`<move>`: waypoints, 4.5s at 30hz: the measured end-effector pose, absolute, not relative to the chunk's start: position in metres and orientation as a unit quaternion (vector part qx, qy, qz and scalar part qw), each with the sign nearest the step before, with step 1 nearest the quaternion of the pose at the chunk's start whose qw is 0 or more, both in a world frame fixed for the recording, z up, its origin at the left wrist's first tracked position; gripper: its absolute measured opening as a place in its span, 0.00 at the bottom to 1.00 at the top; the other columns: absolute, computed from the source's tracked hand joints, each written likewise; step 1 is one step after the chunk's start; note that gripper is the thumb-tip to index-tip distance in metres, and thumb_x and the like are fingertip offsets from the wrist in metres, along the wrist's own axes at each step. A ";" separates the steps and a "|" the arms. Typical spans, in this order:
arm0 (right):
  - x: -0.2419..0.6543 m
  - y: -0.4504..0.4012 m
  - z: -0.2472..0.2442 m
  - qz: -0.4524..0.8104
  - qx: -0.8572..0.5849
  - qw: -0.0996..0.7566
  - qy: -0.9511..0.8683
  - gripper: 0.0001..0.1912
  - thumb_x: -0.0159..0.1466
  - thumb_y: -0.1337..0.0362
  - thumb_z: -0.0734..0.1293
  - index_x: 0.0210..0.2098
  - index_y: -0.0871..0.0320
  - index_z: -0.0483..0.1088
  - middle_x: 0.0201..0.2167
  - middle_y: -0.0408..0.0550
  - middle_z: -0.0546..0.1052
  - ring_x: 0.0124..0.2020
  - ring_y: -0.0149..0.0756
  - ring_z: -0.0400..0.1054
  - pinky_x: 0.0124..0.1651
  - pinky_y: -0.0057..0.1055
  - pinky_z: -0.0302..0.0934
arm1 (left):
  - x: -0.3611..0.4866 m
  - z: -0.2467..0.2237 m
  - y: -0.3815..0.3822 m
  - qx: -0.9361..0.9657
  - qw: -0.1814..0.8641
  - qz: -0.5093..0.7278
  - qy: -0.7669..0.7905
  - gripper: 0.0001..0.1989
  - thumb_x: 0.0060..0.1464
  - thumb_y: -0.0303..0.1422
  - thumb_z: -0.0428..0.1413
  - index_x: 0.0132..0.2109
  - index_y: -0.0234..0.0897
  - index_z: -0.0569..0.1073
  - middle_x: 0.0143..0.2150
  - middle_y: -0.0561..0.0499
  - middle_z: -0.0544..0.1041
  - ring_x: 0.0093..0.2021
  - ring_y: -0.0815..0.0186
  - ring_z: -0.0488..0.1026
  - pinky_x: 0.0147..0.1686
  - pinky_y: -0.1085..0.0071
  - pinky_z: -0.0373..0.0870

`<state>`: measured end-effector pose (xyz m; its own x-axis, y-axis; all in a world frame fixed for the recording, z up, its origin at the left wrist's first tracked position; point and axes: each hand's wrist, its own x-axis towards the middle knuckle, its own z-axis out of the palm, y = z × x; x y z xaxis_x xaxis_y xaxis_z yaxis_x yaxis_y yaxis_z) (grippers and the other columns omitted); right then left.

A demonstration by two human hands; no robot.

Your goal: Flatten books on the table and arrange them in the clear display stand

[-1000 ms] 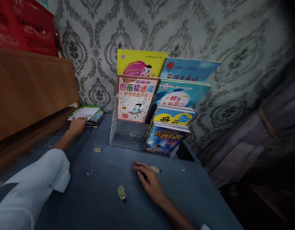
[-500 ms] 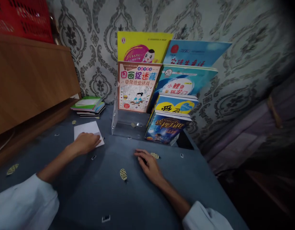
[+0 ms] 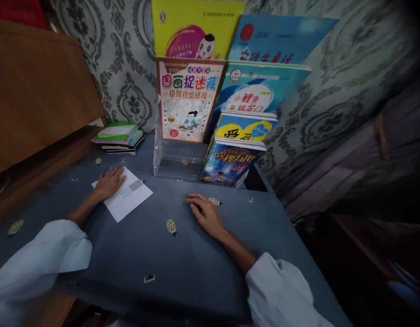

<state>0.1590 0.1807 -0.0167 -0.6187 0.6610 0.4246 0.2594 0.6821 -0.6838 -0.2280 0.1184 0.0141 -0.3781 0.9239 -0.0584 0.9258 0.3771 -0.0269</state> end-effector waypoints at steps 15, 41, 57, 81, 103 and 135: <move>0.159 0.177 -0.022 0.261 -0.328 0.372 -0.828 0.16 0.68 0.72 0.61 0.49 0.56 0.76 0.53 0.55 0.77 0.55 0.42 0.72 0.60 0.44 0.65 | -0.154 0.051 0.091 0.561 0.004 -0.081 0.824 0.31 0.66 0.49 0.38 0.62 0.37 0.71 0.54 0.31 0.72 0.56 0.38 0.70 0.46 0.45 0.73; 0.157 0.148 -0.019 0.161 -0.251 0.228 -0.927 0.21 0.73 0.68 0.57 0.64 0.61 0.65 0.66 0.61 0.68 0.69 0.46 0.61 0.70 0.51 0.56 | -0.017 0.032 0.098 0.744 -0.046 -0.006 0.667 0.17 0.69 0.36 0.46 0.55 0.38 0.74 0.48 0.41 0.72 0.50 0.54 0.72 0.37 0.66 0.72; 0.267 0.137 -0.025 0.155 -0.379 0.237 -0.881 0.24 0.73 0.62 0.58 0.66 0.60 0.64 0.69 0.59 0.64 0.71 0.52 0.58 0.73 0.59 0.52 | -0.022 0.018 0.097 0.794 -0.055 0.055 0.603 0.20 0.69 0.33 0.43 0.58 0.32 0.74 0.54 0.37 0.75 0.53 0.51 0.70 0.52 0.54 0.69; 0.248 0.185 -0.030 0.132 -0.353 0.225 -0.899 0.24 0.72 0.61 0.57 0.65 0.61 0.67 0.67 0.59 0.67 0.69 0.50 0.60 0.70 0.55 0.58 | -0.024 0.001 0.104 0.797 -0.024 0.101 0.595 0.23 0.70 0.36 0.41 0.65 0.33 0.68 0.67 0.38 0.69 0.68 0.54 0.65 0.69 0.48 0.54; 0.249 0.175 -0.020 0.051 -0.375 0.167 -0.910 0.25 0.72 0.63 0.55 0.64 0.64 0.66 0.66 0.62 0.68 0.68 0.49 0.62 0.69 0.54 0.57 | -0.032 -0.007 0.110 0.814 0.014 0.061 0.577 0.30 0.72 0.46 0.36 0.71 0.34 0.60 0.73 0.40 0.59 0.74 0.56 0.55 0.71 0.52 0.52; 0.250 0.181 -0.019 0.145 -0.385 0.182 -0.893 0.25 0.72 0.62 0.58 0.65 0.61 0.66 0.68 0.58 0.66 0.70 0.46 0.58 0.72 0.54 0.51 | -0.040 0.018 0.036 0.921 0.043 0.108 0.372 0.26 0.72 0.39 0.45 0.73 0.44 0.56 0.70 0.48 0.66 0.70 0.60 0.62 0.71 0.50 0.54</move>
